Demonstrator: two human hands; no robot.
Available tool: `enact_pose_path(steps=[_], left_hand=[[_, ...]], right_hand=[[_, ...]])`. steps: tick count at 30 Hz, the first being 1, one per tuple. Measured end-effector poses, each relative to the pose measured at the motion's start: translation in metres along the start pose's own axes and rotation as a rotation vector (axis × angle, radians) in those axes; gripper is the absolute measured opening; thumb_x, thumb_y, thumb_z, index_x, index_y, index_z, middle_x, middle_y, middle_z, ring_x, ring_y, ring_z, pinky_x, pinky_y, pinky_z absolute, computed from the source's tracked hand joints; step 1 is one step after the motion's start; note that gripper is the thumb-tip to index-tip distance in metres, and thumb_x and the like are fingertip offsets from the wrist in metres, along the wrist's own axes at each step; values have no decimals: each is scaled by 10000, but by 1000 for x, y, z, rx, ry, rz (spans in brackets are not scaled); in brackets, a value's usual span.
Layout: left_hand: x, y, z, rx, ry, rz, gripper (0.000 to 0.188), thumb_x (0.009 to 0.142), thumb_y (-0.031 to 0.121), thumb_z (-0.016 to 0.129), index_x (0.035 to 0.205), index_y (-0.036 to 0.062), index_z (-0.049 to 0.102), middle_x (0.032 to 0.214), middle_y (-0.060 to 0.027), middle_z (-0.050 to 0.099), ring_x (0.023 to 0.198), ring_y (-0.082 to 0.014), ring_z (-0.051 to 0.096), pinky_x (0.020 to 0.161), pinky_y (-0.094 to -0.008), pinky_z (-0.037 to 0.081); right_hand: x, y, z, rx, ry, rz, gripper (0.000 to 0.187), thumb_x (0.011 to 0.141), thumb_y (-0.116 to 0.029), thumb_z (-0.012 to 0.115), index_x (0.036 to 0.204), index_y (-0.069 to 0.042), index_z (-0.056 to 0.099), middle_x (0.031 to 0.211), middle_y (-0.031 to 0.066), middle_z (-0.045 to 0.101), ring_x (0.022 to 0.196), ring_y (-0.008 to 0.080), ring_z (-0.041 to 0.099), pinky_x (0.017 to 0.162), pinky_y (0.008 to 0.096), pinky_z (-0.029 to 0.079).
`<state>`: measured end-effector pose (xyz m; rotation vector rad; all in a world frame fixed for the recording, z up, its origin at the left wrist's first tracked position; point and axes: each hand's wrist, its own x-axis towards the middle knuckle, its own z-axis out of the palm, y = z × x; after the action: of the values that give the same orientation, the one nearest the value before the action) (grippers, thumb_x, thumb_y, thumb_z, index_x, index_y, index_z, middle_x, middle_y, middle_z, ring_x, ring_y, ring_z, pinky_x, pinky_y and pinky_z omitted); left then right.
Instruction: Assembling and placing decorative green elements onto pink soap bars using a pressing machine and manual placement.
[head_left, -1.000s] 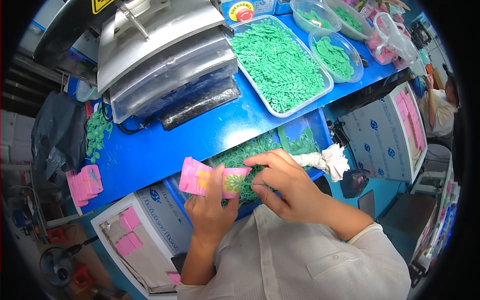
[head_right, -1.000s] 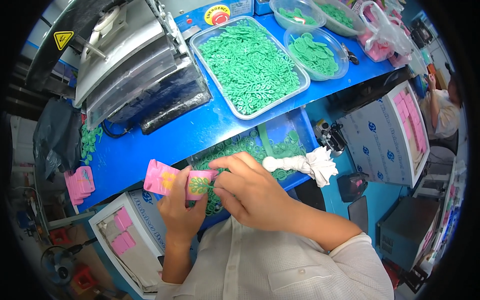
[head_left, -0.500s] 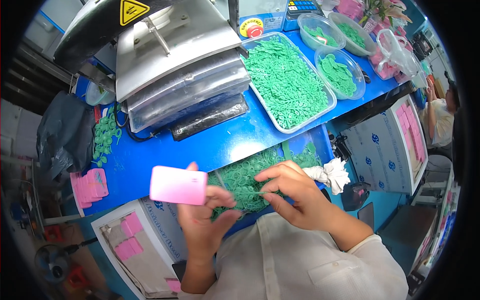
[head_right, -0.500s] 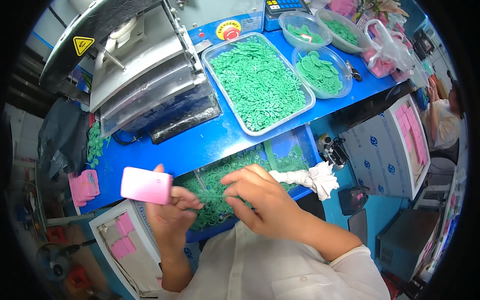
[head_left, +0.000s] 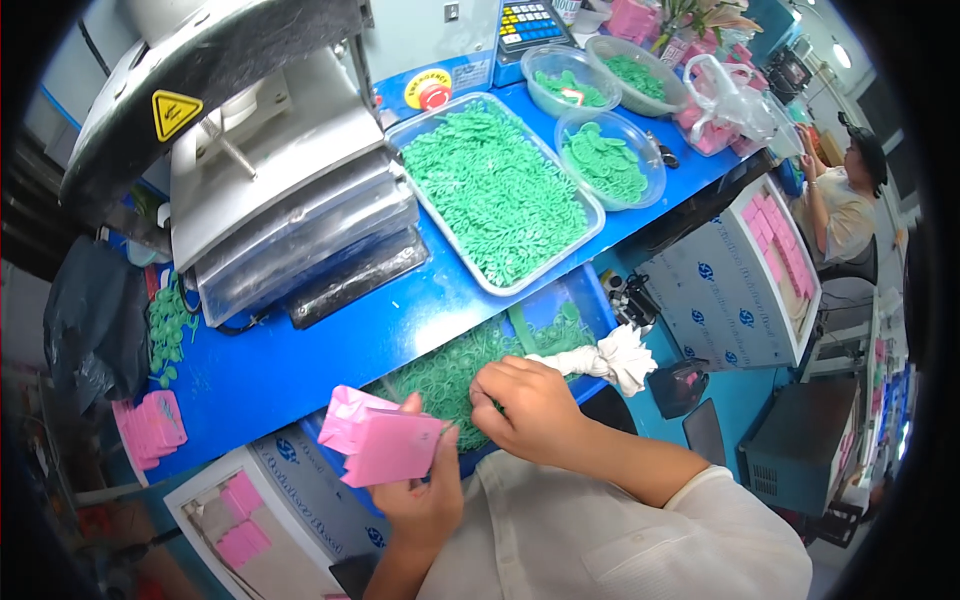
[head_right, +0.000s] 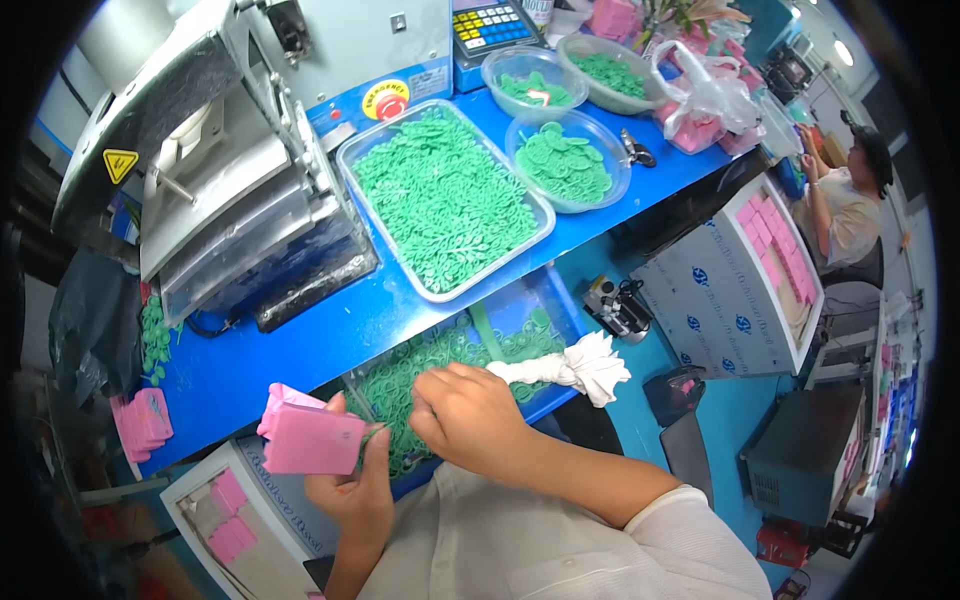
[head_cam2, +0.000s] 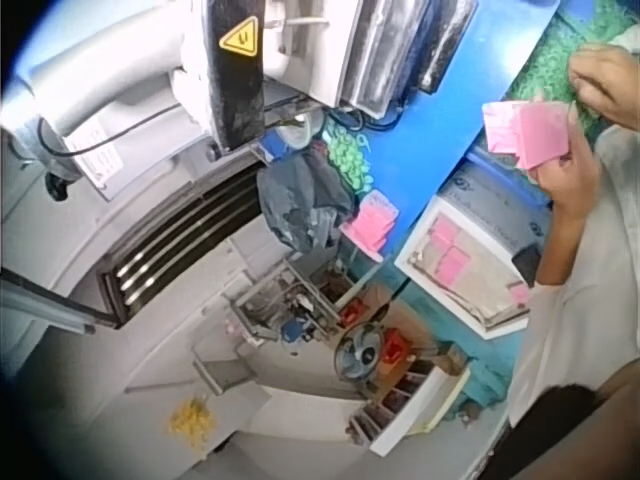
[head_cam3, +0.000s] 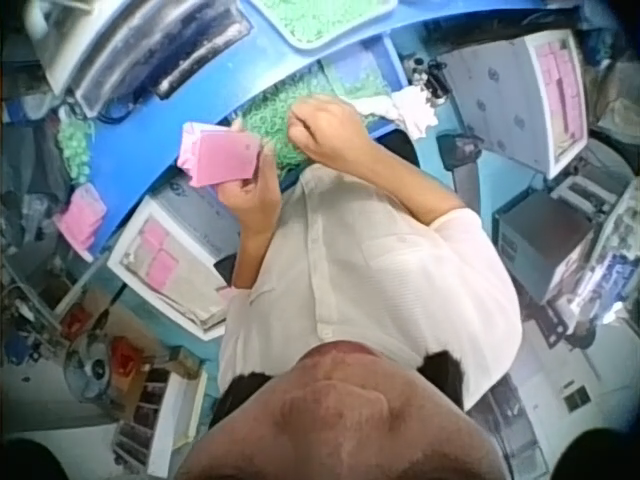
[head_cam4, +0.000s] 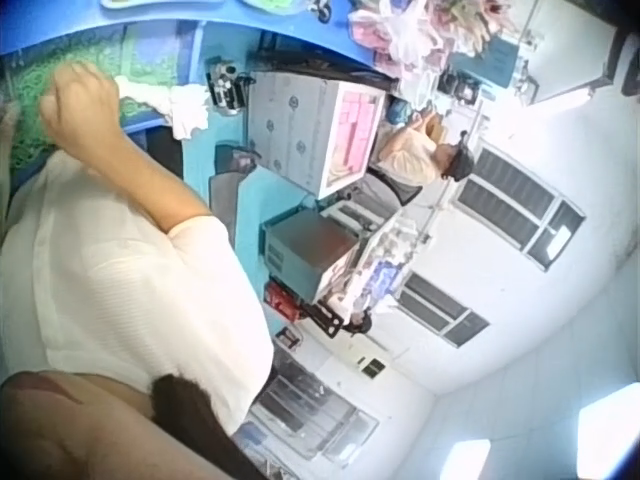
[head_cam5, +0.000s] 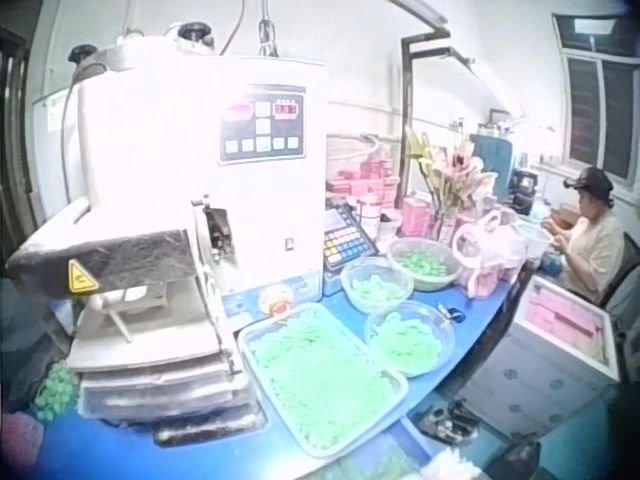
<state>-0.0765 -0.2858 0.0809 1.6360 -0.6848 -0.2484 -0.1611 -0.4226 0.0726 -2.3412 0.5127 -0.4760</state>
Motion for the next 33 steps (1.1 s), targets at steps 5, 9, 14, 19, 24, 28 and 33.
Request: enact_pose_path(steps=[5,9,14,19,24,28,33], left_hand=[[9,0,-2,-49,3,-114,342,780,-52,707,1096,-108,590,1076,-189,640,880,-164,629,792,-302,500],[5,-6,-1,-140,-16,-231,348,769,-65,709,1091,-105,584,1101,-187,631,903,-168,630,807,-308,507],[6,0,-5,-349,-40,-375,405,755,-99,702,1133,-87,560,1136,-196,620,888,-179,635,805,-305,513],[12,-9,-12,-420,-50,-145,522,961,390,435,1050,-96,602,964,-195,655,794,-233,647,739,-340,527],[-7,-14,-25,-509,-19,-354,895,969,614,113,795,-87,642,687,-214,649,621,-317,650,636,-406,547],[-19,-19,-34,-414,-188,-304,765,1001,510,208,840,-104,635,747,-240,654,635,-309,652,639,-409,547],[-11,-25,-38,-411,-355,-116,656,969,521,404,1106,-92,591,937,-214,634,775,-261,640,786,-381,518]], right_hand=[[-12,16,2,-246,-145,74,233,839,-265,677,822,-45,604,772,97,619,738,279,590,637,392,460],[-3,-5,-10,173,-21,-79,152,855,-128,659,966,-27,636,862,108,618,805,278,589,687,372,473],[5,-13,-24,321,-80,-167,79,847,-55,640,919,-24,632,857,102,620,783,274,582,686,356,473],[51,-5,-71,-33,256,-462,93,789,-36,625,875,-30,590,827,109,598,777,279,568,663,372,465],[140,42,-96,-464,520,-318,41,822,-57,597,817,-33,565,775,127,590,773,315,542,694,426,432],[165,72,-96,-677,473,-302,54,817,-68,612,838,-28,582,766,123,591,786,307,548,714,428,424],[141,53,-100,-630,464,-266,195,809,-106,644,980,-22,602,863,118,590,840,311,528,737,426,405]])
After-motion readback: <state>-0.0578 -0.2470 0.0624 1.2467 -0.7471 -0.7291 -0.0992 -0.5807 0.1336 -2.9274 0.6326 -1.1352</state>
